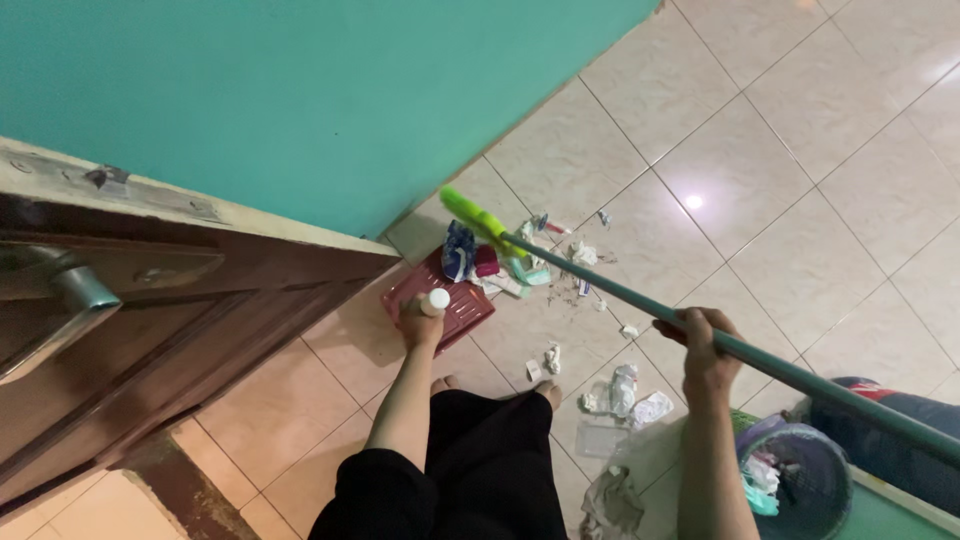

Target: The person sweeps trash into a dustpan using a broom and then empties the dustpan into a trash bin.

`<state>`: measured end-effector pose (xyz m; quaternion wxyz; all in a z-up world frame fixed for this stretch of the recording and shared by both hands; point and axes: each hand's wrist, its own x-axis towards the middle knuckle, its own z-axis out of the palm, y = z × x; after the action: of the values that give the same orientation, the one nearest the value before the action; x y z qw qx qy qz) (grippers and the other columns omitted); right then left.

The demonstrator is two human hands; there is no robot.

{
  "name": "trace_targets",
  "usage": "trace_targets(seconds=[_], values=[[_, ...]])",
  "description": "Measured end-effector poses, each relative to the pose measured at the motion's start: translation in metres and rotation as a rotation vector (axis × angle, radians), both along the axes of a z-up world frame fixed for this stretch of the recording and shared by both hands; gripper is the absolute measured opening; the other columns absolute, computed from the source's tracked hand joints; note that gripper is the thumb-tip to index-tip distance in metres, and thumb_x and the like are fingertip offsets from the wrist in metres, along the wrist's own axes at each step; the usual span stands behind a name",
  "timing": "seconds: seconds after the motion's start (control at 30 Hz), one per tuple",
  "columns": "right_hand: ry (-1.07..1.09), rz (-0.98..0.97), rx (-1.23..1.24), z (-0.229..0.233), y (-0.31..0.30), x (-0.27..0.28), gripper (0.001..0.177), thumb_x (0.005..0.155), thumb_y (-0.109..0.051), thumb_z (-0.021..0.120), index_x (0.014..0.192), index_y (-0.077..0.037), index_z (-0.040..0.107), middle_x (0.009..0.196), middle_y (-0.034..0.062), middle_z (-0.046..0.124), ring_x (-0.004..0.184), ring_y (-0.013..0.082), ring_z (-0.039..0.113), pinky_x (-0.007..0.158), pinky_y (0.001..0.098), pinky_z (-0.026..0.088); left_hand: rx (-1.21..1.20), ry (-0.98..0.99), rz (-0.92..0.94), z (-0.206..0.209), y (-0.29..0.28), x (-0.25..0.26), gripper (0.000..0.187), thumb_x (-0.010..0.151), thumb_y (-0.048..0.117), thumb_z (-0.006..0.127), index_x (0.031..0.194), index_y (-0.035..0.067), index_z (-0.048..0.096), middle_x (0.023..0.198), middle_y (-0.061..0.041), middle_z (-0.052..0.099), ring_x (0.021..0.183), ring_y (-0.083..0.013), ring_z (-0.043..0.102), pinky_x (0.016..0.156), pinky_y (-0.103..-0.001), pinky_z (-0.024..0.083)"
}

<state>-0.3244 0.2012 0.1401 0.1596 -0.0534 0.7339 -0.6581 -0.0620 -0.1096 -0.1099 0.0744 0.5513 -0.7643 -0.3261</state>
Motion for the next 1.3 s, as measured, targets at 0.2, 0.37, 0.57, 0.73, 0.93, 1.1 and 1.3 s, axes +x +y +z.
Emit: trace_targets(seconds=[0.2, 0.37, 0.57, 0.73, 0.93, 1.1, 1.3], values=[[0.076, 0.002, 0.074, 0.000, -0.011, 0.004, 0.025, 0.103, -0.010, 0.057, 0.102, 0.013, 0.065, 0.092, 0.0241, 0.072, 0.085, 0.0314, 0.076, 0.084, 0.0391, 0.066, 0.002, -0.107, -0.019, 0.008, 0.014, 0.008, 0.022, 0.078, 0.020, 0.074, 0.096, 0.009, 0.067, 0.106, -0.014, 0.069, 0.110, -0.0368, 0.061, 0.083, -0.054, 0.055], [0.096, 0.054, 0.084, -0.039, -0.032, 0.014, 0.024, 0.102, -0.010, 0.058, 0.099, 0.013, 0.065, 0.091, 0.0231, 0.073, 0.086, 0.0293, 0.077, 0.083, 0.0358, 0.065, -0.041, -0.111, -0.014, 0.001, 0.014, 0.009, 0.016, 0.086, 0.021, 0.065, 0.096, 0.008, 0.066, 0.108, -0.016, 0.067, 0.111, -0.0378, 0.059, 0.082, -0.056, 0.054], [0.043, 0.096, 0.096, -0.048, -0.041, 0.033, 0.024, 0.102, -0.010, 0.056, 0.098, 0.011, 0.067, 0.090, 0.0215, 0.074, 0.088, 0.0272, 0.076, 0.085, 0.0349, 0.064, -0.169, -0.034, 0.000, -0.010, -0.003, 0.006, 0.013, 0.085, 0.019, 0.064, 0.093, 0.010, 0.066, 0.101, -0.012, 0.070, 0.106, -0.0381, 0.061, 0.086, -0.053, 0.054], [-0.043, 0.154, 0.134, -0.044, -0.037, 0.040, 0.025, 0.100, -0.011, 0.057, 0.098, 0.012, 0.068, 0.091, 0.0219, 0.075, 0.088, 0.0270, 0.077, 0.085, 0.0357, 0.064, -0.149, -0.018, 0.038, -0.012, -0.003, 0.003, 0.015, 0.081, 0.014, 0.064, 0.095, 0.011, 0.065, 0.102, -0.011, 0.070, 0.107, -0.0373, 0.061, 0.084, -0.053, 0.054], [-0.165, 0.082, -0.019, -0.033, -0.016, 0.040, 0.025, 0.101, -0.009, 0.052, 0.098, 0.012, 0.063, 0.093, 0.0246, 0.071, 0.086, 0.0340, 0.077, 0.086, 0.0423, 0.065, -0.036, -0.034, 0.080, -0.010, 0.003, 0.005, 0.019, 0.077, 0.021, 0.074, 0.092, 0.013, 0.066, 0.099, -0.009, 0.070, 0.109, -0.0339, 0.062, 0.077, -0.056, 0.052], [-0.151, -0.010, 0.024, -0.002, 0.012, 0.033, 0.027, 0.100, -0.012, 0.049, 0.098, 0.012, 0.061, 0.091, 0.0272, 0.070, 0.083, 0.0376, 0.076, 0.085, 0.0446, 0.066, -0.078, -0.002, 0.044, -0.007, 0.008, 0.015, 0.018, 0.080, 0.021, 0.076, 0.095, 0.014, 0.067, 0.104, -0.011, 0.069, 0.107, -0.0376, 0.063, 0.084, -0.052, 0.054], [-0.011, -0.055, 0.058, 0.022, 0.018, 0.032, 0.026, 0.100, -0.011, 0.051, 0.097, 0.013, 0.061, 0.094, 0.0266, 0.069, 0.081, 0.0370, 0.076, 0.083, 0.0426, 0.067, 0.015, -0.064, 0.026, -0.005, 0.003, 0.026, 0.026, 0.077, 0.026, 0.080, 0.099, 0.016, 0.069, 0.111, -0.012, 0.067, 0.106, -0.0385, 0.065, 0.089, -0.050, 0.055]])
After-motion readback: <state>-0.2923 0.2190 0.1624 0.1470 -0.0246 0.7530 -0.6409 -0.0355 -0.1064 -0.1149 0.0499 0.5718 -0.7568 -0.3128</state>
